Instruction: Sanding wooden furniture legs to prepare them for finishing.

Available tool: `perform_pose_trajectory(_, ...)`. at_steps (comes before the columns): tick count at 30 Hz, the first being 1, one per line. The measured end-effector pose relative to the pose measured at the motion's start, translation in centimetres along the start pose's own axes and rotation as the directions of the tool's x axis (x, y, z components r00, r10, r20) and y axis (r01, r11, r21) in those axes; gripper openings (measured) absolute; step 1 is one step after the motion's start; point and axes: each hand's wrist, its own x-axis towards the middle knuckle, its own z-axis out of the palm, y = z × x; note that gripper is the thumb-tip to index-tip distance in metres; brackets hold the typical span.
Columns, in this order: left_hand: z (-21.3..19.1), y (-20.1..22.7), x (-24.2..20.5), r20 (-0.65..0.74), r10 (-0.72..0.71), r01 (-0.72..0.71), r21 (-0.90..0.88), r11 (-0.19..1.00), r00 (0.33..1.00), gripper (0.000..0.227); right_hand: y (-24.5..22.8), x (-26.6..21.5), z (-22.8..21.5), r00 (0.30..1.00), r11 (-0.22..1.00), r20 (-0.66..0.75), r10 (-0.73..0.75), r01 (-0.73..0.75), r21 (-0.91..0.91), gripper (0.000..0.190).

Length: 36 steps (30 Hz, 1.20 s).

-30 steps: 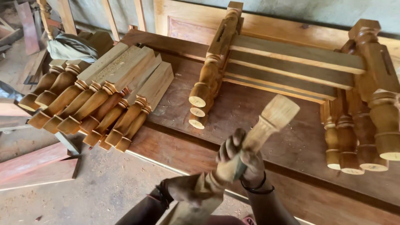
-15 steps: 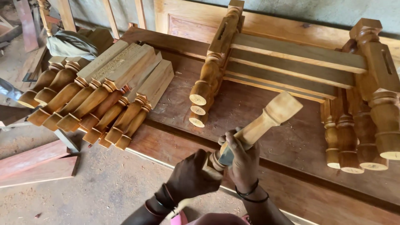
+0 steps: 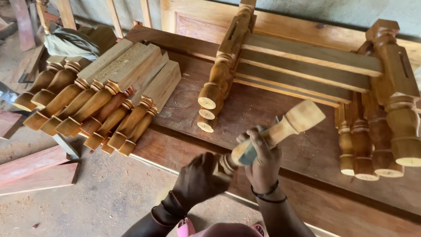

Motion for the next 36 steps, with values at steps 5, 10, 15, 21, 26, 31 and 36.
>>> perform_pose_trajectory(5, 1.1, -4.4, 1.6, -0.11, 0.29, -0.288, 0.035, 0.957, 0.951, 0.054, 0.1, 0.4, -2.0, 0.956, 0.979, 0.283, -0.072, 0.014, 0.201, 0.024)
perform_pose_trajectory(10, 5.5, -10.2, 4.6, 0.537, 0.531, -0.118, -0.622, 0.774, 0.656, 0.056, -1.7, 3.3, -2.6, 0.433, 0.815, 0.862, -0.263, -0.378, 0.438, 0.024)
perform_pose_trajectory(15, 3.3, -4.7, 3.1, 0.481, 0.551, -0.107, -0.68, 0.726, 0.682, 0.06, -3.5, 3.6, -3.0, 0.662, 0.863, 0.742, -0.109, -0.308, 0.401, 0.02)
perform_pose_trajectory(21, -0.5, 1.2, 0.7, -0.021, 0.233, -0.231, -0.238, 0.943, 0.972, 0.05, -2.8, 0.8, -1.4, 0.995, 0.98, -0.085, -0.049, 0.032, -0.195, 0.024)
perform_pose_trajectory(26, 3.3, -6.3, 4.3, 0.352, 0.314, -0.163, -0.398, 0.903, 0.882, 0.064, -3.6, 3.6, -3.5, 0.782, 0.921, 0.62, -0.064, -0.193, 0.339, 0.029)
perform_pose_trajectory(31, 5.4, -6.9, 4.9, 0.54, 0.669, 0.166, -0.825, 0.54, 0.51, 0.084, -4.4, 4.2, -1.9, 0.249, 0.734, 0.9, -0.358, -0.521, 0.436, 0.035)
perform_pose_trajectory(36, 2.0, -1.8, 2.6, -0.123, 0.44, -0.456, -0.293, 0.84, 0.89, 0.056, -3.4, 2.1, -1.2, 0.991, 1.0, 0.133, -0.013, 0.012, 0.011, 0.03)
